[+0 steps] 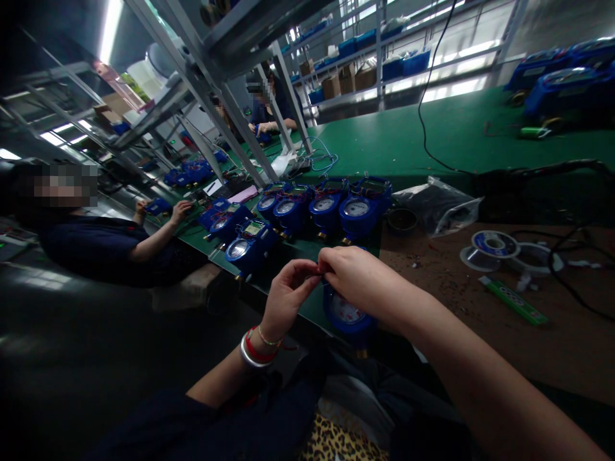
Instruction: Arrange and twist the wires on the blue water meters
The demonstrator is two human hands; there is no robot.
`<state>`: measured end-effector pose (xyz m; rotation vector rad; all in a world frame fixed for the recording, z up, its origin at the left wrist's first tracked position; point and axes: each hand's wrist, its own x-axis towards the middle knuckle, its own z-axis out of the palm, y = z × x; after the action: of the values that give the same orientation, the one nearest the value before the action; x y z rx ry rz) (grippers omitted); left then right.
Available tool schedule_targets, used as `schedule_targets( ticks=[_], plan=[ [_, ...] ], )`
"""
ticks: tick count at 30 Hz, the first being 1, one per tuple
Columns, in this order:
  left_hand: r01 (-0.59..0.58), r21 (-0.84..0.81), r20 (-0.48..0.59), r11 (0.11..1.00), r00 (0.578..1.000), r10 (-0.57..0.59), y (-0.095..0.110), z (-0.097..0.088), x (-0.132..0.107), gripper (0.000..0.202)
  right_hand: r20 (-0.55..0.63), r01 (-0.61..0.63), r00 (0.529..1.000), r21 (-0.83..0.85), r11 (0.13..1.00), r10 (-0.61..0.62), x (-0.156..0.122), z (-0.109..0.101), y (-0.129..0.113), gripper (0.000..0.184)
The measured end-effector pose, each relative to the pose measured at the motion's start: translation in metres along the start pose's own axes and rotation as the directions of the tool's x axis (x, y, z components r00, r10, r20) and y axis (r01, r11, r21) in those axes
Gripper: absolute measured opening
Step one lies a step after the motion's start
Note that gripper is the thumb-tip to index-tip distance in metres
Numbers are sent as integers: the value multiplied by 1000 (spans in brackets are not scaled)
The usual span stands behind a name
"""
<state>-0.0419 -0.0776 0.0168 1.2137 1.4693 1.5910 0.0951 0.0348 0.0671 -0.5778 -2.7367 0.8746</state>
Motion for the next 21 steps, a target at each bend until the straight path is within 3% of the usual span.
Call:
schedule_targets(
  ticks=[11,15,21],
  plan=[
    [-14,-118,17,993,1000,16,-3,-7,6,9,-11,19,1000,14,1000,-19,-1,-2,4,11],
    [-43,-64,19,997,999,45,-3,-8,8,9,-4,43,999,-5,999,-43,0,-1,5,16],
    [-97,47,44,994,995,94,3,-9,8,7,-73,76,993,-194,978,-91,1,1,9,12]
  ],
)
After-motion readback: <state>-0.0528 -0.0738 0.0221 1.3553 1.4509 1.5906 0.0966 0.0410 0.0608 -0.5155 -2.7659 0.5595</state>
